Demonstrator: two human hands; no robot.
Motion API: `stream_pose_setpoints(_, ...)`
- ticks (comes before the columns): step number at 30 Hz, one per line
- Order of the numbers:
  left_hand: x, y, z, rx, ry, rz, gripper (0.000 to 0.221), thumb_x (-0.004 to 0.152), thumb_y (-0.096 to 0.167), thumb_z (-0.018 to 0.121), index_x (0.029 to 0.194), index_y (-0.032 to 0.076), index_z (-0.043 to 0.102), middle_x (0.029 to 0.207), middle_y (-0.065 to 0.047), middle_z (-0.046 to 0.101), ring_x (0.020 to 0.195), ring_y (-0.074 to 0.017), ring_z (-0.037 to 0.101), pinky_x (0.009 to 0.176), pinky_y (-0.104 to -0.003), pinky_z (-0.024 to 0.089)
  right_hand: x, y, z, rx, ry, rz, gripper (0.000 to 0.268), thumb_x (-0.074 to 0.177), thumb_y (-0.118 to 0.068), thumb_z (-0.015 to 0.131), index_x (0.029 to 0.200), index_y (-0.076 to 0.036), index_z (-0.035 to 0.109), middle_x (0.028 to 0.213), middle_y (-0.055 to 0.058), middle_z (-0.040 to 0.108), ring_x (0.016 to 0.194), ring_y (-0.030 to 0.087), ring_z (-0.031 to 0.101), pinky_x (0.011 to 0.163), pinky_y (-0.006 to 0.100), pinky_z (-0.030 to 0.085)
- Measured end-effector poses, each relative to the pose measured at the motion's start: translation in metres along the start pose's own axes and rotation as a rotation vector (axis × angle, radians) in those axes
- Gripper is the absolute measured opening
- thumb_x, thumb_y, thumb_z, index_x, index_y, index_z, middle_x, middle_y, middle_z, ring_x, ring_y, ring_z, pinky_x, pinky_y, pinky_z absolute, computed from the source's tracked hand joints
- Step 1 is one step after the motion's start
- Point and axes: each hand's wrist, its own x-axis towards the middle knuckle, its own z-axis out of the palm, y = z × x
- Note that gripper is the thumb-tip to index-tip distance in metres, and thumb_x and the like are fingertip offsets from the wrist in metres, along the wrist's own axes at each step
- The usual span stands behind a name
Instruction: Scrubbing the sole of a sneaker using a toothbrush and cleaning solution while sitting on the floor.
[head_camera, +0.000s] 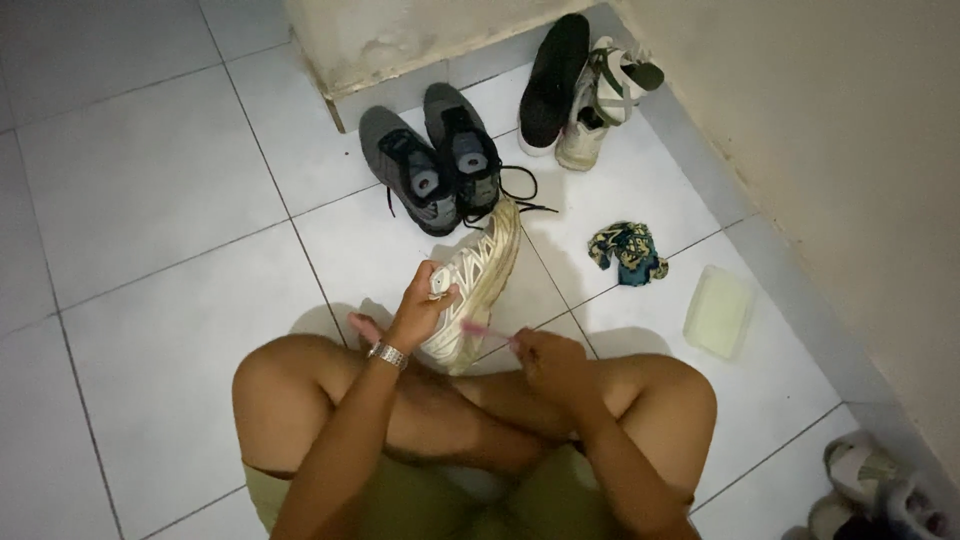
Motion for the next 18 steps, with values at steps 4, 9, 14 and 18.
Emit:
stream_pose_setpoints(4,-0.005,-0.005,0.002,-0.058,0.005,0.005,0.024,0.095,0.01,0.07,0.112,0.007,0.054,0.091,-0.001,0.056,0.086,-0.016,0.053,0.08,-0.029,0.044,0.021,0.02,0.011,0.028,0.034,0.198,0.027,0.104,-0.034,0.048,0.11,-0.018,0.069,0.094,0.015,0.075,0.095,0.039,0.073,0.087,0.051,0.056)
stream_pose_setpoints(9,0.001,0.002,-0.007,-0.057,0.019,0.033,0.02,0.095,0.009,0.071,0.107,0.007,0.054,0.089,-0.002,0.058,0.085,-0.0186,0.055,0.083,-0.033,0.046,0.009,-0.003,0.005,0.085,-0.055,0.117,0.017,0.092,-0.028,0.061,0.104,-0.021,0.071,0.099,0.011,0.076,0.102,0.038,0.072,0.091,0.053,0.056)
stream_pose_setpoints(14,0.002,-0.003,0.0,-0.078,0.018,0.045,0.019,0.097,0.009,0.069,0.108,0.007,0.054,0.09,0.0,0.057,0.085,-0.0158,0.054,0.083,-0.031,0.045,0.019,0.016,0.02,0.134,0.055,0.127,0.03,0.102,-0.037,0.05,0.1,-0.015,0.069,0.088,0.016,0.075,0.091,0.044,0.072,0.083,0.056,0.056)
stream_pose_setpoints(18,-0.003,0.009,0.003,-0.047,-0.004,0.035,0.021,0.095,0.009,0.069,0.11,0.007,0.054,0.091,0.0,0.053,0.087,-0.0171,0.054,0.083,-0.031,0.045,0.016,0.016,0.019,0.024,-0.045,0.04,0.036,0.102,-0.045,0.045,0.095,-0.018,0.066,0.085,0.013,0.073,0.089,0.041,0.072,0.078,0.053,0.056)
